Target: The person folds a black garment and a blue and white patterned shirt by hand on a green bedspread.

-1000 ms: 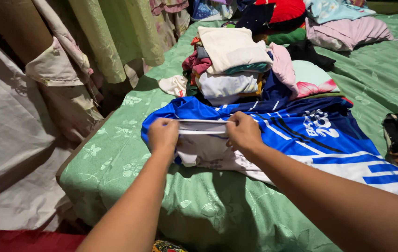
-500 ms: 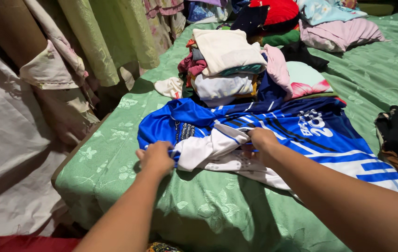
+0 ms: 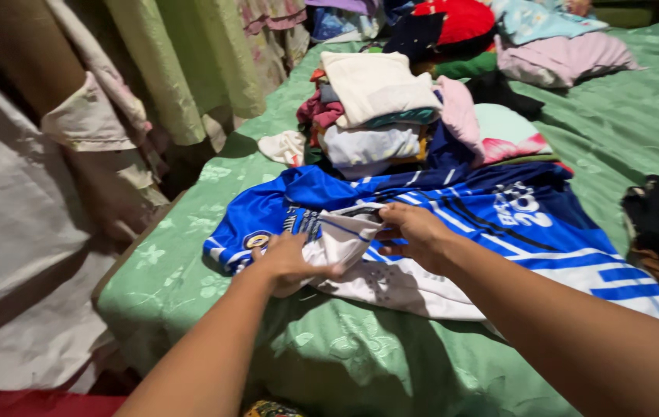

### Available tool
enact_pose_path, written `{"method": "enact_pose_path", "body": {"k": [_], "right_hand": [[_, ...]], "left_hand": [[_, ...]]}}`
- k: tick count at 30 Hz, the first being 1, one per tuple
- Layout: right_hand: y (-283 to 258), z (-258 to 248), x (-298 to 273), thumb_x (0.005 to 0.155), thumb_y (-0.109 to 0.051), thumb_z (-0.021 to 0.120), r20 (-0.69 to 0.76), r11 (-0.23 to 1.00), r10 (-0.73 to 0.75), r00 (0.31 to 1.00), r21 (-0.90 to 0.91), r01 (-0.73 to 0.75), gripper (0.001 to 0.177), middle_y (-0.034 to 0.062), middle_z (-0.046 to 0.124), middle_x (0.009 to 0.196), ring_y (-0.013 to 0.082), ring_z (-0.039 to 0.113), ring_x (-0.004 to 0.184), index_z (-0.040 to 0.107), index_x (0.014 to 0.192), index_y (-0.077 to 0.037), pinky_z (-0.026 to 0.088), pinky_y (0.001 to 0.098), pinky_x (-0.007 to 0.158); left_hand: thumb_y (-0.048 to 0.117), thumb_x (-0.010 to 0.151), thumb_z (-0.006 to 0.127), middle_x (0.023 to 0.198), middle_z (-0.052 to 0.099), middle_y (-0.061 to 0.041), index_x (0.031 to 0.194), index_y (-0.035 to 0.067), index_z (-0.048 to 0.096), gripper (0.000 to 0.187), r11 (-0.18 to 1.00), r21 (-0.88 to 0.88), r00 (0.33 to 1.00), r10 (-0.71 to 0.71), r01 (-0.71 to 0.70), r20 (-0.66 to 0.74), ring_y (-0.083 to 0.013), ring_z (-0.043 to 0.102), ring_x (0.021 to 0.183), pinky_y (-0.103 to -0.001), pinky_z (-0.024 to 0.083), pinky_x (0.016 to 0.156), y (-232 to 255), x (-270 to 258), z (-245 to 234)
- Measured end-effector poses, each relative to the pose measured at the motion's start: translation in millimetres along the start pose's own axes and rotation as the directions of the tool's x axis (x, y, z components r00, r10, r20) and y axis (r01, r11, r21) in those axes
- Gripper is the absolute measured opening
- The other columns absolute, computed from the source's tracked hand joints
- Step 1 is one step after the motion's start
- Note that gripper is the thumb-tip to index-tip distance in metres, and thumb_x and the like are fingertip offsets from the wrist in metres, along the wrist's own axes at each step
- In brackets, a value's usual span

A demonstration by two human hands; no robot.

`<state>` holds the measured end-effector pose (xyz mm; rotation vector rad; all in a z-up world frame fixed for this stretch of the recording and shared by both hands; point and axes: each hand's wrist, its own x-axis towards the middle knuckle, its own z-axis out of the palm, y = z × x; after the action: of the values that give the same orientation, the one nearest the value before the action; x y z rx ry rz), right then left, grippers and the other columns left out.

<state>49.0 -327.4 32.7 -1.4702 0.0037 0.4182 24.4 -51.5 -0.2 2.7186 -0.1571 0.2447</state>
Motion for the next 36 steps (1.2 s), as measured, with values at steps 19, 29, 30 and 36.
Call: {"method": "enact_pose_path", "body": {"k": [19,29,30,36], "right_hand": [[83,-122,-137,0.066,-0.015,0.075,0.108,0.266,-0.579,0.808,-0.912,0.313,0.043,0.0106,0.065,0.098,0.0310,0.061,0.100,0.070,0.108,-0.008,0.050,0.0415,0.089],[78,-196,-186,0.078,-0.039,0.080,-0.170,0.382,-0.391,0.905,-0.924,-0.009,0.037,0.0086,0.065,0.101,0.0244,0.061,0.102,0.075,0.107,-0.015,0.050,0.0371,0.092],[78,-204,-190,0.076,-0.038,0.079,-0.150,0.394,-0.399,0.905,-0.919,0.021,0.038,0.0073,0.064,0.107,0.0243,0.060,0.105,0.076,0.107,-0.015,0.049,0.0371,0.093],[83,-232,-203,0.068,-0.036,0.086,0.012,0.375,-0.437,0.900,-0.907,0.194,0.053,0.0093,0.059,0.130,0.0277,0.054,0.117,0.076,0.116,-0.016,0.045,0.0401,0.097]], "left_hand": [[0.027,0.081,0.073,0.098,0.074,-0.016,0.102,-0.004,0.074,0.037,0.521,-0.641,0.804,-0.524,0.564,0.281,-0.0256,0.068,0.082,-0.042,0.054,0.071,-50,2,-9],[0.027,0.073,0.074,0.119,0.073,-0.024,0.122,0.005,0.072,0.054,0.938,-0.072,0.933,-0.344,0.338,-0.102,-0.0405,0.070,0.112,-0.046,0.055,0.096,-14,16,18],[0.027,0.072,0.074,0.118,0.074,-0.025,0.121,0.003,0.072,0.055,0.939,-0.094,0.934,-0.341,0.332,-0.107,-0.0407,0.071,0.112,-0.047,0.056,0.096,-6,17,18],[0.035,0.052,0.090,0.129,0.059,-0.021,0.135,0.004,0.055,0.095,0.901,0.178,0.849,-0.284,0.395,-0.446,-0.0403,0.054,0.123,-0.059,0.036,0.104,85,-18,16]]}}
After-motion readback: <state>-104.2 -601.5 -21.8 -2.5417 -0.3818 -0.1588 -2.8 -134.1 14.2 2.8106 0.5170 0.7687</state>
